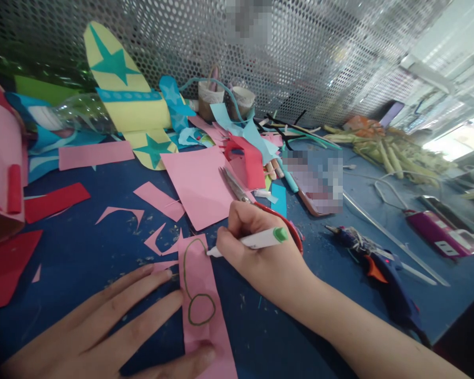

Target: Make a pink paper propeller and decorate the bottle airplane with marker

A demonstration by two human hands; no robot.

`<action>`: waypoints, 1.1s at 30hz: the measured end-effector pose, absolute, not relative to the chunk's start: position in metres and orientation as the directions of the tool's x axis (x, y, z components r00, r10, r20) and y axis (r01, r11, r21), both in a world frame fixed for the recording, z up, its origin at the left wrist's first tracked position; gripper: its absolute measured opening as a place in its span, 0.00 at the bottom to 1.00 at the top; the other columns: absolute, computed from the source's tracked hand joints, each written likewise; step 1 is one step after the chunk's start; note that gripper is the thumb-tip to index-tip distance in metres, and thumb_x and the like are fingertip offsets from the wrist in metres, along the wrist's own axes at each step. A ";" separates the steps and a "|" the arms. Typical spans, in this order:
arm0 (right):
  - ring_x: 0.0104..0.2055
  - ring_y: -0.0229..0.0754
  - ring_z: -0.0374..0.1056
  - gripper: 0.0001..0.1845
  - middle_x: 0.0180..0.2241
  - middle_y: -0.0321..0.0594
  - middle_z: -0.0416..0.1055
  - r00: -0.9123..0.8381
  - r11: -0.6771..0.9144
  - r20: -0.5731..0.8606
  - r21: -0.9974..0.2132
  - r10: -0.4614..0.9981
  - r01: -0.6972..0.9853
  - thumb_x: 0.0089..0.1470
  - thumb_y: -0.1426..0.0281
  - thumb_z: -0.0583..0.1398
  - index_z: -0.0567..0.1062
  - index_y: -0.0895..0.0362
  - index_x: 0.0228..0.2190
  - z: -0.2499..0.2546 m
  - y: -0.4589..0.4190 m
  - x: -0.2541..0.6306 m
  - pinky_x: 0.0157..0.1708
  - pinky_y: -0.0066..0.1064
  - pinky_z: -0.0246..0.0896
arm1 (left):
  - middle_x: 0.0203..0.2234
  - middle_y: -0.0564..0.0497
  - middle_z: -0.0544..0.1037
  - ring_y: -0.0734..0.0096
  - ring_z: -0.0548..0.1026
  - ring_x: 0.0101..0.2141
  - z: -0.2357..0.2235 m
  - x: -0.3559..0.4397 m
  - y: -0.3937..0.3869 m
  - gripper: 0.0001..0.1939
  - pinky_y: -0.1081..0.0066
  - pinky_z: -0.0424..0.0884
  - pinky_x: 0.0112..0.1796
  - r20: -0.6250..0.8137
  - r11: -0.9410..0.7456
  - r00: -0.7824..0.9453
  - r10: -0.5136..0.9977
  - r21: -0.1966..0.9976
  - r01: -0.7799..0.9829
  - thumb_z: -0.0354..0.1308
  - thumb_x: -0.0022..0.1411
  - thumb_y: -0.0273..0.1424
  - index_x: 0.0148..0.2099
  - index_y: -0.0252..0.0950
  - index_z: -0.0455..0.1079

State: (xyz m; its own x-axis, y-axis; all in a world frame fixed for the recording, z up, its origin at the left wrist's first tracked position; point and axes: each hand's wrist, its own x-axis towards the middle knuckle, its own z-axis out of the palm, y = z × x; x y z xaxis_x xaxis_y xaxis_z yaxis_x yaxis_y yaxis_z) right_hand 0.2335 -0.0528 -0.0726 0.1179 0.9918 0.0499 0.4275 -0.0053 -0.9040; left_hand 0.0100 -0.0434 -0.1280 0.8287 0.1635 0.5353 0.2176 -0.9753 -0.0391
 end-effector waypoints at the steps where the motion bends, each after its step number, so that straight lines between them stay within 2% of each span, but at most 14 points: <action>1: 0.18 0.31 0.45 0.15 0.17 0.27 0.51 0.119 -0.011 0.044 -0.903 0.992 0.429 0.47 0.77 0.57 0.57 0.53 0.17 -0.072 -0.053 0.234 0.16 0.27 0.40 | 0.49 0.56 0.73 0.60 0.67 0.53 -0.128 0.009 -0.044 0.25 0.58 0.57 0.59 0.531 -0.975 0.831 0.168 -0.033 0.219 0.57 0.64 0.42 0.62 0.58 0.60; 6: 0.18 0.32 0.46 0.15 0.16 0.28 0.51 0.139 -0.043 0.017 -0.905 0.990 0.422 0.45 0.76 0.57 0.56 0.53 0.16 -0.071 -0.054 0.235 0.16 0.27 0.40 | 0.47 0.58 0.74 0.63 0.67 0.52 -0.126 0.009 -0.044 0.21 0.60 0.57 0.59 0.537 -0.973 0.825 0.178 -0.028 0.229 0.56 0.65 0.41 0.59 0.60 0.63; 15: 0.17 0.31 0.45 0.15 0.15 0.27 0.52 0.139 -0.051 0.004 -0.918 0.990 0.394 0.44 0.75 0.57 0.57 0.53 0.15 -0.072 -0.052 0.234 0.15 0.26 0.40 | 0.48 0.56 0.72 0.60 0.65 0.54 -0.126 0.009 -0.046 0.23 0.59 0.52 0.61 0.512 -0.973 0.837 0.192 -0.010 0.229 0.57 0.64 0.42 0.61 0.60 0.61; 26: 0.18 0.32 0.46 0.14 0.15 0.27 0.50 0.087 -0.066 -0.030 -0.892 0.996 0.448 0.42 0.75 0.54 0.54 0.52 0.14 -0.067 -0.053 0.232 0.16 0.27 0.42 | 0.48 0.57 0.72 0.61 0.65 0.54 -0.126 0.009 -0.046 0.23 0.60 0.53 0.60 0.520 -0.975 0.832 0.192 0.003 0.223 0.58 0.62 0.43 0.59 0.61 0.63; 33: 0.16 0.30 0.43 0.13 0.14 0.27 0.50 0.016 -0.083 -0.084 -0.900 0.996 0.429 0.40 0.75 0.53 0.53 0.52 0.14 -0.064 -0.057 0.231 0.14 0.26 0.38 | 0.48 0.56 0.72 0.60 0.64 0.54 -0.126 0.010 -0.043 0.27 0.60 0.51 0.61 0.512 -0.978 0.843 0.166 -0.023 0.207 0.61 0.60 0.45 0.60 0.60 0.62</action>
State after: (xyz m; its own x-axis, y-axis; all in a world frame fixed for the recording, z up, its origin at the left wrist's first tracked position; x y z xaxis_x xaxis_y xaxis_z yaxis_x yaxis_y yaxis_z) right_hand 0.2312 -0.0575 -0.0642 0.0157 0.9963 -0.0841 0.4285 -0.0827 -0.8997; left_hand 0.0102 -0.0431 -0.1255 0.8426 0.1658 0.5123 0.2065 -0.9782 -0.0232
